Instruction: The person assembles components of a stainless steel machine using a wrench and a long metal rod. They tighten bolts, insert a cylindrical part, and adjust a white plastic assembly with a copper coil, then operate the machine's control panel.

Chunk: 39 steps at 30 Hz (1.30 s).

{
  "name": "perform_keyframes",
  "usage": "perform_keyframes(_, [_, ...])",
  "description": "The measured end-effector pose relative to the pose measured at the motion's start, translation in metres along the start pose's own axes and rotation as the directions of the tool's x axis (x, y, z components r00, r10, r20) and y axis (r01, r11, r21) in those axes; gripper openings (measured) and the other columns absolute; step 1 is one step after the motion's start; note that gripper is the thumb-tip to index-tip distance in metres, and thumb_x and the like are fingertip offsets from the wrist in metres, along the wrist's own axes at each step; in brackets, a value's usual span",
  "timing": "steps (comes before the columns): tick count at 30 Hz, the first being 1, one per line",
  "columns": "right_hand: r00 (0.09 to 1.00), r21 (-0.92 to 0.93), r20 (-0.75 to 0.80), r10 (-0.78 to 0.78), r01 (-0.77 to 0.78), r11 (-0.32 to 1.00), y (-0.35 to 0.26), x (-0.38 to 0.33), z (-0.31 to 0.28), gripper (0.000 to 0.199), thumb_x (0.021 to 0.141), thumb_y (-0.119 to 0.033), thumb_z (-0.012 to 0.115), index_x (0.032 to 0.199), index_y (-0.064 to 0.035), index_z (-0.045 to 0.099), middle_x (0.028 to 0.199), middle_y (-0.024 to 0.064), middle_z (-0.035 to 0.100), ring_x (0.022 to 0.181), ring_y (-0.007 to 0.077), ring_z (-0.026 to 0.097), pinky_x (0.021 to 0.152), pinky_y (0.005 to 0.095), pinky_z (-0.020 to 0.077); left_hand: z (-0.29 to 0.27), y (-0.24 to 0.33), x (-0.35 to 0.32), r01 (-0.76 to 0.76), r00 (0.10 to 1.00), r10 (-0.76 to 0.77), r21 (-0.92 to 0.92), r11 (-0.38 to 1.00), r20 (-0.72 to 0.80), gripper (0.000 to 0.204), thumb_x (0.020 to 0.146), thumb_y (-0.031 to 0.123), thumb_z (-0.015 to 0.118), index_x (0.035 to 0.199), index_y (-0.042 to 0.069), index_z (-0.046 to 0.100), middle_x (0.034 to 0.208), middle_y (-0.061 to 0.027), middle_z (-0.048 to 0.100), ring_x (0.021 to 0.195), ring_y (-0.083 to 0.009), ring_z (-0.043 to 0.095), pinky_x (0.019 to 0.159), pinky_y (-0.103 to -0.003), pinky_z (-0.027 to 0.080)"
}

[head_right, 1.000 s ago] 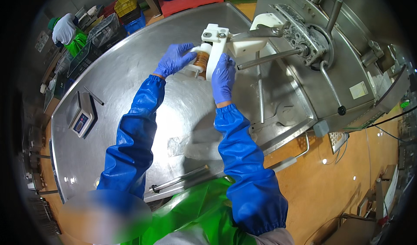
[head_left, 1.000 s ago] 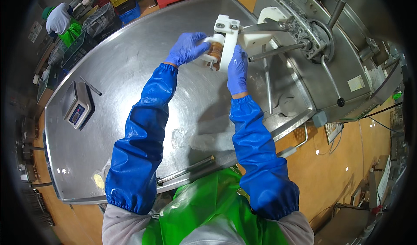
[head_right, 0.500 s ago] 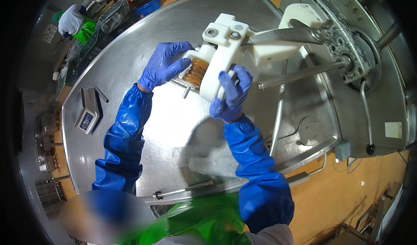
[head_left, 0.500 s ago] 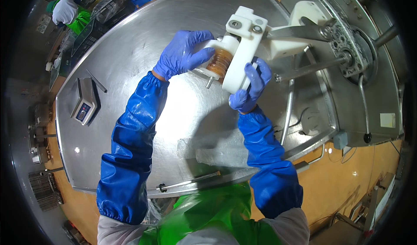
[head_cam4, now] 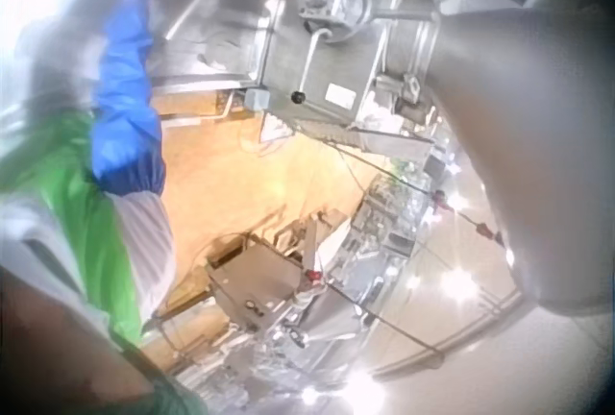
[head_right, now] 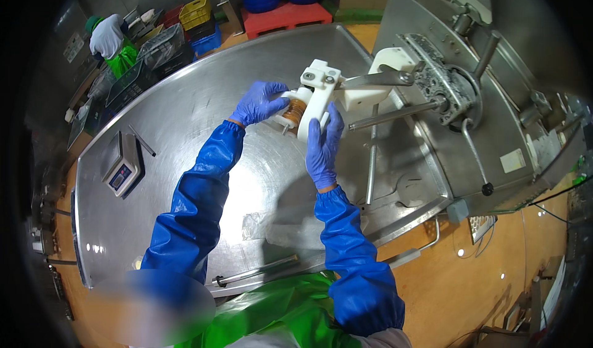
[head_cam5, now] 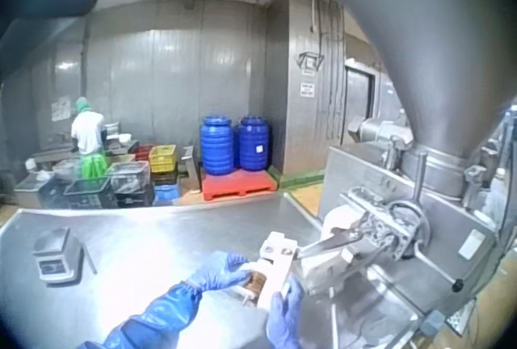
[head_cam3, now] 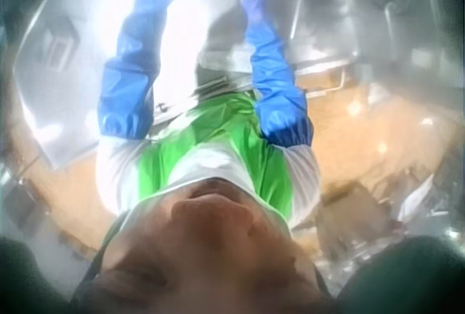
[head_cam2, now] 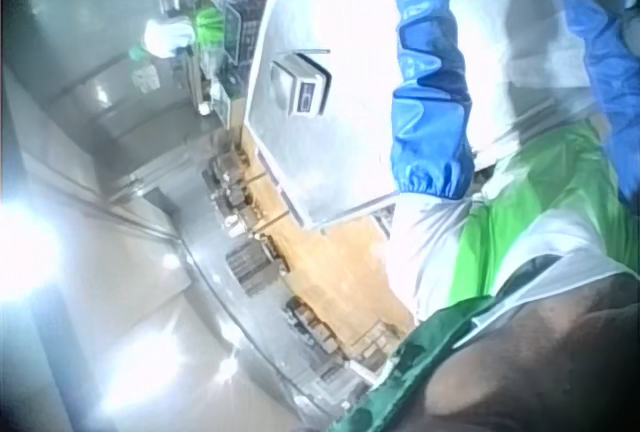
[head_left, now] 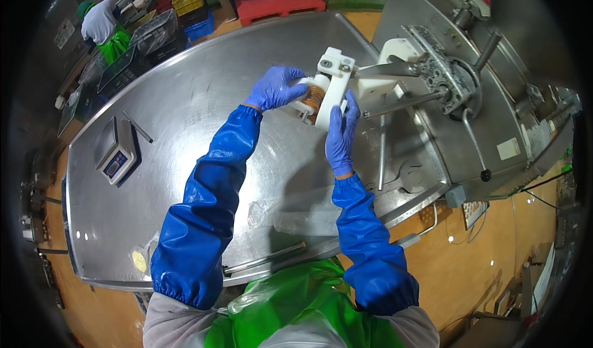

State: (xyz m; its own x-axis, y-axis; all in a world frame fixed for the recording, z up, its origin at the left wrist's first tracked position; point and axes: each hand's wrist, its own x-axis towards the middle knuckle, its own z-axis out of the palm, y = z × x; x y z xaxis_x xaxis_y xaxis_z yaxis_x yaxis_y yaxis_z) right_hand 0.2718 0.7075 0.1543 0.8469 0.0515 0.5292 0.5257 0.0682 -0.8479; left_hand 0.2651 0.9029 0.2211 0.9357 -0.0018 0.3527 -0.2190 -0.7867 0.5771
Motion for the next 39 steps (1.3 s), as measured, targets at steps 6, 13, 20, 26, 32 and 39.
perform_keyframes(6, [0.88, 0.2, 0.026, 0.475, -0.47, 0.86, -0.01, 0.026, 0.004, 0.042, 0.098, -0.037, 0.049, 0.12, -0.0016, 0.05, 0.107, 0.0139, 0.058, 0.096, 0.0217, 0.054, 0.085, 0.0363, 0.0437, -0.002, 0.016, -0.007, 0.074, 0.997, -0.073, -0.047, 0.996, 0.017, 0.046, 0.079, 0.032, 0.063, 0.106, -0.006, 0.065, 0.1, -0.0241, 0.067, 0.091, -0.0346, 0.066, 0.083, -0.037, 0.05])
perform_keyframes(13, [0.987, 0.054, -0.115, 0.113, -0.108, 0.993, -0.005, 0.01, 0.004, 0.027, 0.101, -0.023, 0.043, 0.112, -0.0011, 0.054, 0.104, 0.0104, 0.058, 0.093, 0.0164, 0.053, 0.084, 0.0337, 0.0443, 0.009, 0.014, -0.012, 0.049, 0.998, -0.05, -0.019, 0.999, -0.031, 0.046, 0.079, 0.034, 0.062, 0.102, -0.006, 0.065, 0.094, -0.0257, 0.066, 0.087, -0.037, 0.066, 0.079, -0.039, 0.05])
perform_keyframes(20, [0.896, -0.127, -0.093, -0.435, 0.423, 0.897, 0.028, 0.005, 0.009, 0.037, 0.098, -0.026, 0.038, 0.119, 0.0026, 0.048, 0.118, 0.0221, 0.05, 0.104, 0.0299, 0.052, 0.091, 0.0408, 0.0431, -0.001, 0.008, -0.009, 0.002, 0.999, -0.004, -0.051, 0.999, -0.038, 0.044, 0.076, 0.035, 0.064, 0.095, -0.004, 0.067, 0.084, -0.0258, 0.065, 0.078, -0.0397, 0.065, 0.073, -0.041, 0.053])
perform_keyframes(26, [0.688, -0.122, 0.046, -0.725, 0.724, 0.679, 0.064, 0.019, -0.007, 0.048, 0.095, -0.043, 0.037, 0.122, -0.0039, 0.043, 0.119, 0.0296, 0.045, 0.103, 0.0373, 0.05, 0.085, 0.0486, 0.0462, 0.0, 0.004, -0.007, -0.031, 0.999, 0.032, -0.07, 0.997, 0.017, 0.043, 0.078, 0.034, 0.063, 0.098, -0.004, 0.067, 0.084, -0.0244, 0.066, 0.077, -0.0377, 0.066, 0.073, -0.039, 0.053])
perform_keyframes(32, [0.832, -0.04, -0.031, -0.554, 0.553, 0.832, 0.056, 0.002, 0.01, 0.046, 0.094, -0.042, 0.046, 0.121, -0.0048, 0.048, 0.128, 0.0241, 0.042, 0.116, 0.0365, 0.045, 0.096, 0.0484, 0.0388, -0.011, 0.006, -0.008, 0.064, 0.998, -0.061, -0.103, 0.993, 0.033, 0.046, 0.078, 0.034, 0.067, 0.104, -0.004, 0.066, 0.095, -0.0234, 0.067, 0.088, -0.0353, 0.067, 0.081, -0.038, 0.052])
perform_keyframes(39, [0.993, 0.1, -0.005, 0.114, -0.113, 0.989, -0.007, 0.0, 0.002, 0.051, 0.097, -0.036, 0.046, 0.134, -0.0019, 0.038, 0.13, 0.0158, 0.045, 0.117, 0.0247, 0.047, 0.099, 0.0368, 0.0383, -0.003, 0.003, -0.002, 0.023, 1.0, -0.023, -0.05, 0.998, 0.006, 0.045, 0.078, 0.034, 0.065, 0.103, -0.002, 0.066, 0.097, -0.0243, 0.066, 0.09, -0.0376, 0.065, 0.082, -0.039, 0.051])
